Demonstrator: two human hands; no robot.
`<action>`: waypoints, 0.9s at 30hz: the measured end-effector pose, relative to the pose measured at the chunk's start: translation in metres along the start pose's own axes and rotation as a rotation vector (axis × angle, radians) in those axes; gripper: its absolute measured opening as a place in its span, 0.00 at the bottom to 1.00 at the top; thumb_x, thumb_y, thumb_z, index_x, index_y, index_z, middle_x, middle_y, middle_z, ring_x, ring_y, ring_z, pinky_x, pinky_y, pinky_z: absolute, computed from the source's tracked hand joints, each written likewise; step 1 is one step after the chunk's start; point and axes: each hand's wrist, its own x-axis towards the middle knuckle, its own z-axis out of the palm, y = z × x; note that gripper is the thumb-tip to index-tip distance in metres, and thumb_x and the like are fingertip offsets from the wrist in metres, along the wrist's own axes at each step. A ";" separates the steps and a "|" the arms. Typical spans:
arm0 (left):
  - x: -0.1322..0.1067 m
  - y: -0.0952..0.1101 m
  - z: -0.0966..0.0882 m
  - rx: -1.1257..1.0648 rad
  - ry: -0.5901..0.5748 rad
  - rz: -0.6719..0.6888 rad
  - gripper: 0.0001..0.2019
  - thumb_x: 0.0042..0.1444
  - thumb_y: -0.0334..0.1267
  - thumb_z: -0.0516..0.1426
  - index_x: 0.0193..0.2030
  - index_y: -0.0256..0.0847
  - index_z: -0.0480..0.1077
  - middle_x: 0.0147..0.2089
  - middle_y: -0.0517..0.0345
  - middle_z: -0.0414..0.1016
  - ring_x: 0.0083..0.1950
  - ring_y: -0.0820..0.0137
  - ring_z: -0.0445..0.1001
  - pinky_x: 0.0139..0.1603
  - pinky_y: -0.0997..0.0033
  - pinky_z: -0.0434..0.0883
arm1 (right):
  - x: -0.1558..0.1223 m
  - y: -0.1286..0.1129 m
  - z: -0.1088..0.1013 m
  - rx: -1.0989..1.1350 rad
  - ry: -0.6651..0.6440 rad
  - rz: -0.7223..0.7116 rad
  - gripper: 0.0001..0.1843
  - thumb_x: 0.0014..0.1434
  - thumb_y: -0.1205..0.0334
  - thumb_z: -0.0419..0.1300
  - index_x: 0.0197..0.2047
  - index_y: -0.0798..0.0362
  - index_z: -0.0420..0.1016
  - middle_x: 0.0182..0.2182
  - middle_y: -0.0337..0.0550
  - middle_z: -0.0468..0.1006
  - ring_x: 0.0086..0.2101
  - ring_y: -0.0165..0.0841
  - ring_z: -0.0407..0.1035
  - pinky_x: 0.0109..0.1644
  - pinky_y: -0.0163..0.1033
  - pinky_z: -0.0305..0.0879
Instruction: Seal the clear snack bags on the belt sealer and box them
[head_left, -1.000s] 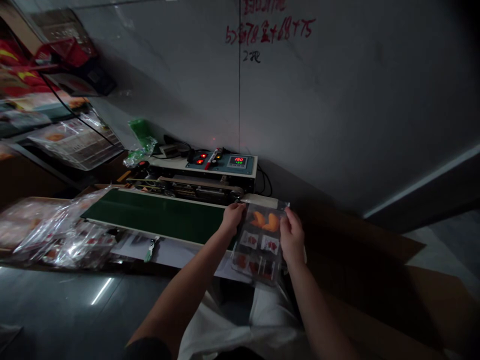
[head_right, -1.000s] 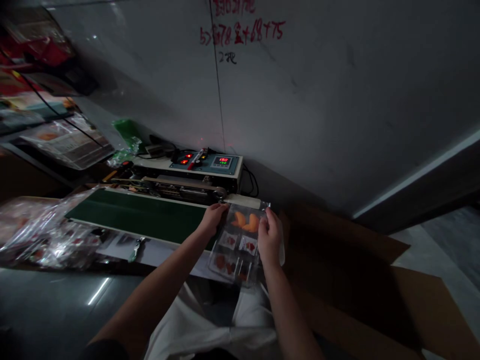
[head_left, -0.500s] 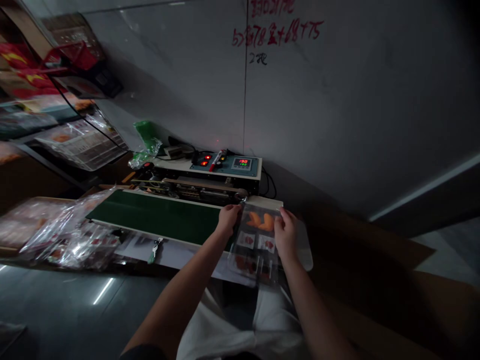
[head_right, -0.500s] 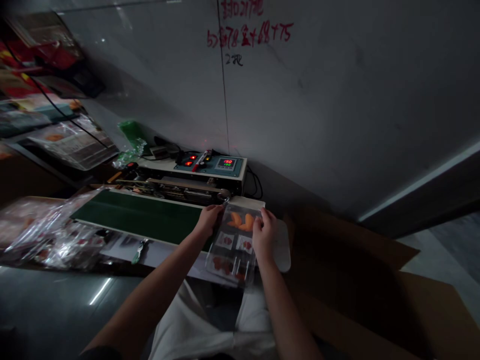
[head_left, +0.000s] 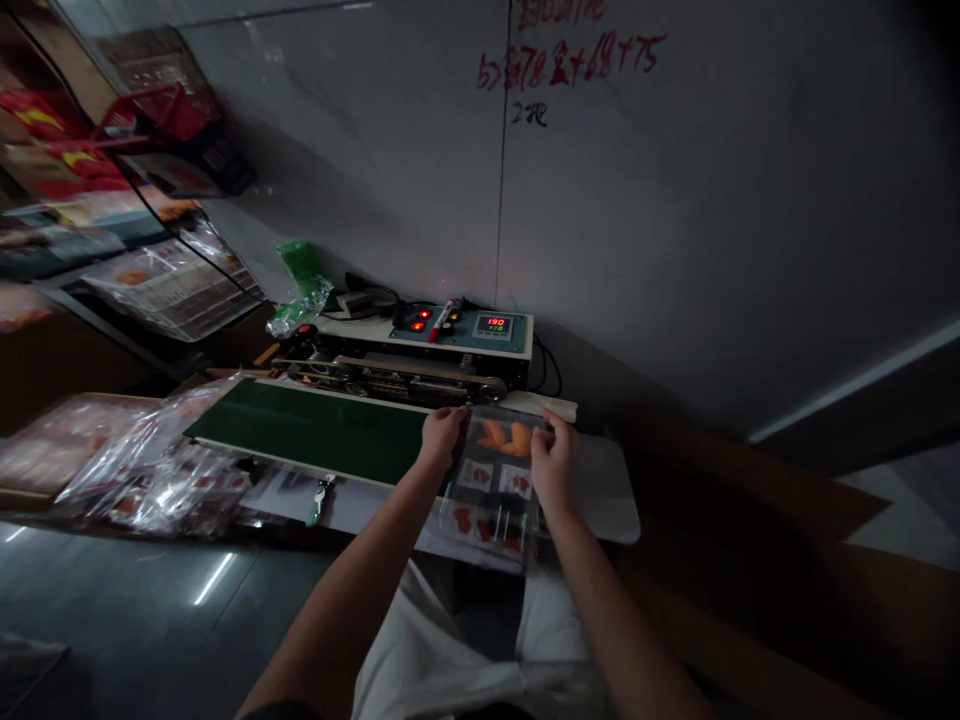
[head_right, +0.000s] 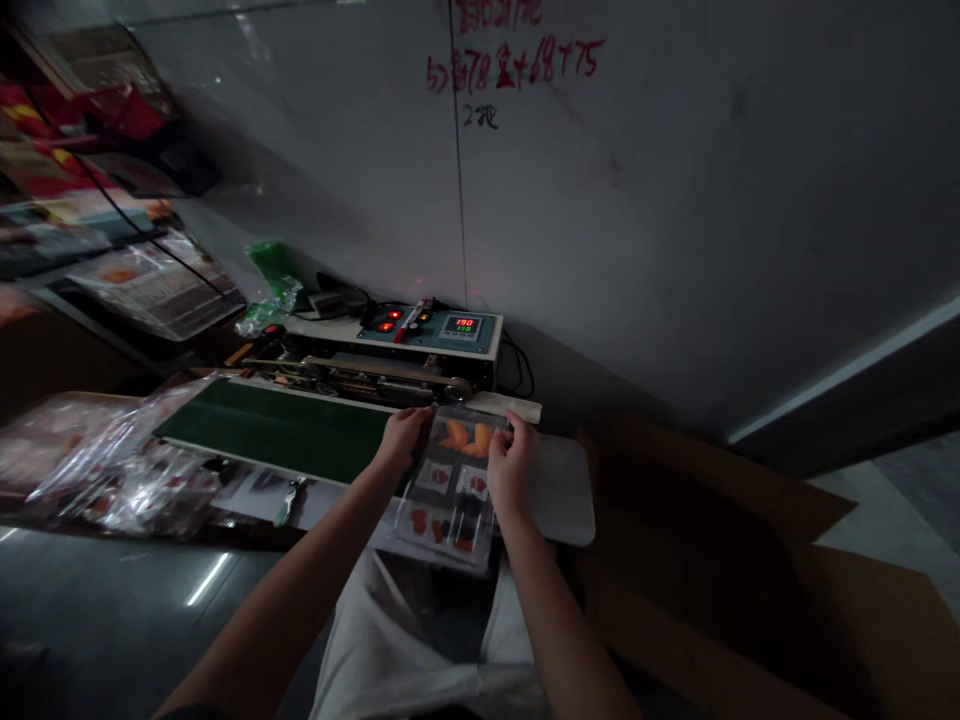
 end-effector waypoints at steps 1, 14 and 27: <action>0.002 0.001 -0.003 0.002 0.008 0.006 0.12 0.42 0.43 0.66 0.26 0.37 0.71 0.21 0.61 0.69 0.20 0.74 0.66 0.22 0.75 0.58 | -0.001 -0.002 0.004 0.007 0.006 0.015 0.18 0.59 0.58 0.54 0.51 0.53 0.72 0.45 0.51 0.72 0.40 0.37 0.68 0.51 0.47 0.69; -0.054 0.016 -0.036 -0.102 -0.239 -0.030 0.21 0.38 0.51 0.71 0.31 0.38 0.72 0.30 0.58 0.75 0.29 0.73 0.73 0.30 0.75 0.71 | -0.034 -0.025 -0.035 0.234 -0.181 0.044 0.20 0.64 0.57 0.55 0.58 0.50 0.70 0.55 0.51 0.74 0.52 0.38 0.71 0.55 0.47 0.71; -0.044 -0.005 0.047 -0.141 -0.149 -0.126 0.15 0.39 0.43 0.69 0.23 0.37 0.69 0.20 0.64 0.65 0.19 0.79 0.61 0.19 0.77 0.53 | -0.003 0.004 -0.075 -0.009 0.007 0.053 0.23 0.60 0.53 0.55 0.55 0.52 0.77 0.51 0.52 0.73 0.50 0.40 0.70 0.58 0.51 0.68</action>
